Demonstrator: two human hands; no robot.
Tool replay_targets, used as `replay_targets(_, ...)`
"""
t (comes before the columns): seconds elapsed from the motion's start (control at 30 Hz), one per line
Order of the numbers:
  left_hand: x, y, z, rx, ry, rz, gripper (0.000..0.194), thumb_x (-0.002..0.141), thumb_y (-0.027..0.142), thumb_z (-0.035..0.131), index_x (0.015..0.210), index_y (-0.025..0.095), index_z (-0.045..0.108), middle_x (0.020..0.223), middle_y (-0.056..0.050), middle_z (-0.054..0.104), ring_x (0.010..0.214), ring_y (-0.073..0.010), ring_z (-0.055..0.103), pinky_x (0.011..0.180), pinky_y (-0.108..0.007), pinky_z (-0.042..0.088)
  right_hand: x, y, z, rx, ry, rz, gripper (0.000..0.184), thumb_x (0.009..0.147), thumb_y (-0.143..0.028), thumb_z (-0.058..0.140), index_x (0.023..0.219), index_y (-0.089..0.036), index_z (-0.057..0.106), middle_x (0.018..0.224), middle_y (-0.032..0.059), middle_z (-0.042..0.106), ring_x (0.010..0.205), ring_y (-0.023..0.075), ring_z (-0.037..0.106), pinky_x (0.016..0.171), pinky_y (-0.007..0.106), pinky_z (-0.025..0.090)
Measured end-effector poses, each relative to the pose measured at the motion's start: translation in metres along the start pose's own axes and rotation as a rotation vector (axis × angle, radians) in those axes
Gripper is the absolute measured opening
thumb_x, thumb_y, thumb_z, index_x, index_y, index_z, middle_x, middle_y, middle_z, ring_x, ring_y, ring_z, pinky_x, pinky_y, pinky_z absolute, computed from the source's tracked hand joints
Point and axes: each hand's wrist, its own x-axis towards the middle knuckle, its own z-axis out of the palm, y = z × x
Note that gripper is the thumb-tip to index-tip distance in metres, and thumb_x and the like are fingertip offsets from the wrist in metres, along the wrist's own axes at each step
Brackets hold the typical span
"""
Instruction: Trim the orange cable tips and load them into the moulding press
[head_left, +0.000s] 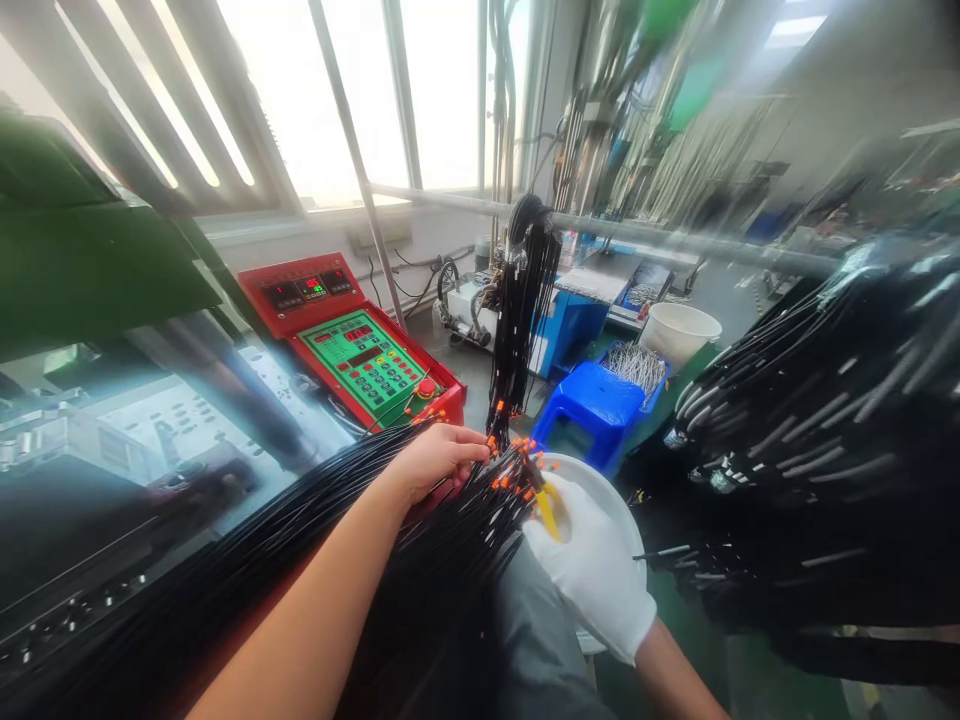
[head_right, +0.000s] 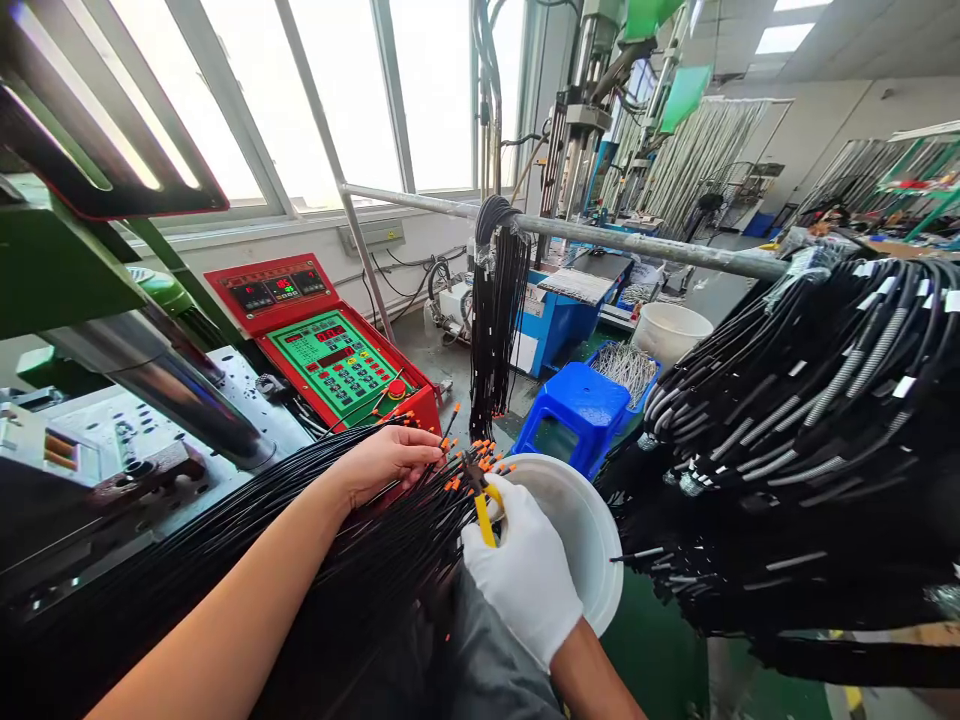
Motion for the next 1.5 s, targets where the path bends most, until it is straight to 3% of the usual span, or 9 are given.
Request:
replay_targets(0.13,-0.002,0.000,-0.004,-0.076,-0.006,0.051,0.033,0.062,0.031,0.074,0.089,0.012,0.068,0.067,-0.003,0.061,0.048,-0.0070,0.045,0.047,-0.021,0.037,0.012,0.002,0.017,-0.136,-0.062,0.025,0.047,0.072,-0.025,0.056,0.118,-0.021,0.056,0.100,0.0048,0.065,0.087,0.0195,0.062,0.085,0.031,0.047)
replay_targets(0.3,-0.002,-0.001,-0.005,-0.136,-0.024,0.092,0.030,0.063,0.030,0.074,0.083,0.010,0.066,0.067,-0.004,0.061,0.051,-0.0086,0.049,0.048,-0.021,0.039,0.025,0.003,0.025,-0.276,-0.056,0.044,0.048,0.070,-0.027,0.057,0.118,-0.022,0.057,0.104,0.0054,0.064,0.094,0.0225,0.060,0.089,0.035,0.043)
replay_targets(0.73,-0.005,0.003,-0.005,-0.155,-0.016,0.125,0.029,0.060,0.029,0.077,0.080,0.011,0.066,0.069,-0.003,0.064,0.052,-0.0077,0.050,0.052,-0.021,0.039,0.028,-0.001,0.029,-0.278,-0.103,0.065,0.051,0.070,-0.028,0.058,0.121,-0.021,0.055,0.111,0.0083,0.062,0.100,0.0241,0.058,0.089,0.033,0.041)
replay_targets(0.97,-0.007,0.002,-0.005,-0.151,-0.021,0.141,0.028,0.062,0.028,0.076,0.081,0.011,0.068,0.072,-0.005,0.065,0.053,-0.0074,0.049,0.052,-0.020,0.038,0.029,0.003,0.030,-0.229,-0.113,0.070,0.050,0.070,-0.027,0.057,0.119,-0.020,0.054,0.098,0.0070,0.066,0.087,0.0212,0.062,0.079,0.030,0.043)
replay_targets(1.2,-0.005,0.000,-0.006,-0.175,-0.007,0.127,0.029,0.060,0.028,0.077,0.081,0.011,0.067,0.072,-0.005,0.065,0.053,-0.0079,0.050,0.052,-0.021,0.038,0.030,0.006,0.030,-0.205,-0.116,0.026,0.046,0.070,-0.027,0.056,0.115,-0.020,0.058,0.107,0.0081,0.063,0.089,0.0217,0.061,0.078,0.030,0.044)
replay_targets(1.5,-0.008,0.003,-0.006,-0.189,-0.042,0.122,0.029,0.063,0.029,0.076,0.084,0.011,0.069,0.074,-0.006,0.066,0.054,-0.0081,0.051,0.054,-0.021,0.039,0.036,0.005,0.029,0.133,-0.291,0.016,0.030,0.072,-0.022,0.050,0.097,-0.016,0.065,0.086,0.0040,0.067,0.078,0.0181,0.059,0.074,0.027,0.046)
